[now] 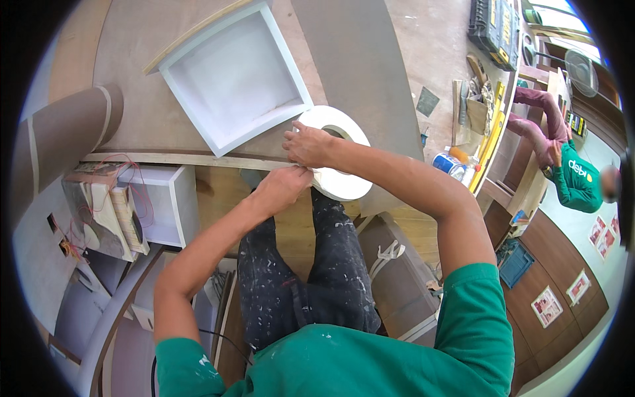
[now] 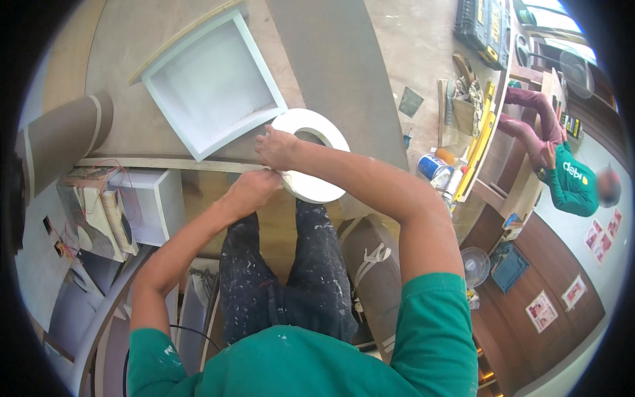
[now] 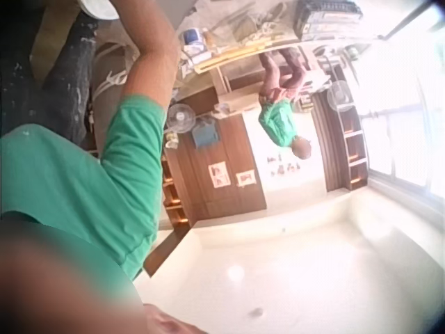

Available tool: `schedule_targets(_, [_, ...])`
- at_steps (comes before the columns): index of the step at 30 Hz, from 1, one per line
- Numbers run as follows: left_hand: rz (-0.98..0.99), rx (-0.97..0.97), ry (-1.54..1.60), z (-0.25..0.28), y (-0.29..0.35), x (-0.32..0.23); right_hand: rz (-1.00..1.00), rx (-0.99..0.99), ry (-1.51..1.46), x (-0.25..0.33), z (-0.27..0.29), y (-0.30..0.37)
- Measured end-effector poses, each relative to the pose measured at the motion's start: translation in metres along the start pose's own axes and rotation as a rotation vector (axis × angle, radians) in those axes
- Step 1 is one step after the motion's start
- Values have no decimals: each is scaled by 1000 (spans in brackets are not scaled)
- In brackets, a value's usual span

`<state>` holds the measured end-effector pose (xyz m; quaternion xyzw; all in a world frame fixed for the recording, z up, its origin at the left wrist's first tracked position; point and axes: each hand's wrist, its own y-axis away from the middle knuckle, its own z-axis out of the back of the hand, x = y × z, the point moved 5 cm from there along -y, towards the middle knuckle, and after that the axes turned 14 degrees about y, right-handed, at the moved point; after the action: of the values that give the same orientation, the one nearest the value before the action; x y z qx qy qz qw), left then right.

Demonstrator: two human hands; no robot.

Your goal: The person assembles a white drawer unit by applying adhesive tape to the edges, applying glue, and using a power drill to secure components. The person works on the floor in a workshop environment.

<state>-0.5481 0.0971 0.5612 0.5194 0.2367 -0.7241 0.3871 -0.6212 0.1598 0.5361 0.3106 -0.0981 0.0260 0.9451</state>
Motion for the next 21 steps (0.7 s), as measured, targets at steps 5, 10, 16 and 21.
schedule_targets(5, [18, 109, -128, 14, 6, -33, -90, -54, -6, -9, 4, 7])
schedule_targets(10, [103, 141, -145, 16, 50, -70, -189, -113, -186, -23, 15, 16])
schedule_targets(16, [102, -66, -130, 56, 39, -38, -345, -131, -336, -37, 23, 38])
schedule_targets(21, [99, -215, 113, 65, 21, -54, -425, -310, -384, -48, 51, 74])
